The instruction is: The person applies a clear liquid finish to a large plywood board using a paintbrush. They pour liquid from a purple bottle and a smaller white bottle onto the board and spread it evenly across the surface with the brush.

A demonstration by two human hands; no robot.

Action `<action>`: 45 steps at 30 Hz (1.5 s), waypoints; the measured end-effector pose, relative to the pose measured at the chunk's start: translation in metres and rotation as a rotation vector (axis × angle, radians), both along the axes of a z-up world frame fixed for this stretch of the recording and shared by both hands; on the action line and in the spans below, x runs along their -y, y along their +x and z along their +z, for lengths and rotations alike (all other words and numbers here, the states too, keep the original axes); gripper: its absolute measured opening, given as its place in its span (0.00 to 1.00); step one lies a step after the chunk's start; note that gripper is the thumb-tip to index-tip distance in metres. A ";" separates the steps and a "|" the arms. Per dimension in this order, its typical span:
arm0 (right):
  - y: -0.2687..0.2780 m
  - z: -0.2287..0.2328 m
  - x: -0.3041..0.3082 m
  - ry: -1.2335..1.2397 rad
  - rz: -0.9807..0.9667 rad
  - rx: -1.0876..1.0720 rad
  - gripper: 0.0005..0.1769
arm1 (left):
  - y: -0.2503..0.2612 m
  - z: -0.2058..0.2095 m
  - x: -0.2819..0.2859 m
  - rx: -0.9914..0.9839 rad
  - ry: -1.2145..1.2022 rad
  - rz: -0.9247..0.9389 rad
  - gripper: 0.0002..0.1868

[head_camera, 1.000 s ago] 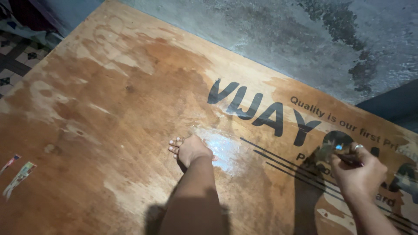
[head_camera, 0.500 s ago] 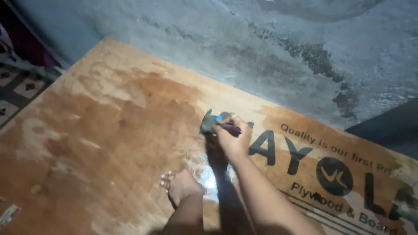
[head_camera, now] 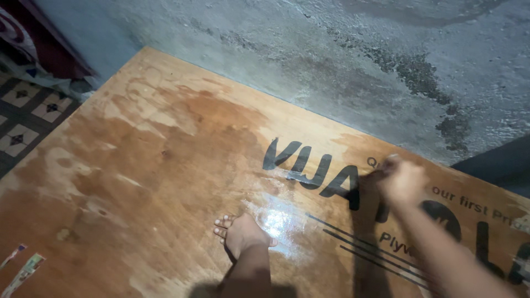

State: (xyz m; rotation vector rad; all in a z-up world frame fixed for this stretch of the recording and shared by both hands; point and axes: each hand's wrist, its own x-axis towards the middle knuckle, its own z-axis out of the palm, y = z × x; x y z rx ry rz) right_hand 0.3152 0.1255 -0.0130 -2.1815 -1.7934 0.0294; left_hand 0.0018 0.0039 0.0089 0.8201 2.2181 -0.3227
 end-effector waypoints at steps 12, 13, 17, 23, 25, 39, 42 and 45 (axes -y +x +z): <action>-0.094 -0.017 0.002 -0.180 -0.141 -0.863 0.13 | 0.001 0.005 0.004 -0.023 0.020 -0.007 0.60; -0.058 -0.014 0.017 -0.153 -0.211 -0.791 0.13 | 0.001 0.004 0.004 -0.023 0.016 -0.025 0.56; 0.050 0.004 0.053 0.039 -0.312 -0.823 0.10 | 0.000 0.002 0.003 -0.036 0.047 -0.007 0.57; 0.123 0.047 0.068 -0.036 -0.401 -0.224 0.09 | 0.000 0.001 0.005 -0.035 0.036 -0.044 0.56; 0.102 0.037 0.061 -0.010 -0.326 -0.168 0.09 | 0.001 -0.002 0.004 -0.059 0.055 -0.005 0.59; 0.012 -0.010 0.038 -0.011 0.039 -0.583 0.16 | 0.004 0.003 0.004 -0.026 0.057 0.017 0.52; 0.083 0.005 0.066 -0.017 -0.108 -0.512 0.14 | 0.001 -0.009 0.004 -0.026 0.062 0.070 0.58; 0.134 0.010 0.098 0.000 -0.079 -0.572 0.12 | 0.003 -0.040 -0.002 -0.062 0.041 0.091 0.62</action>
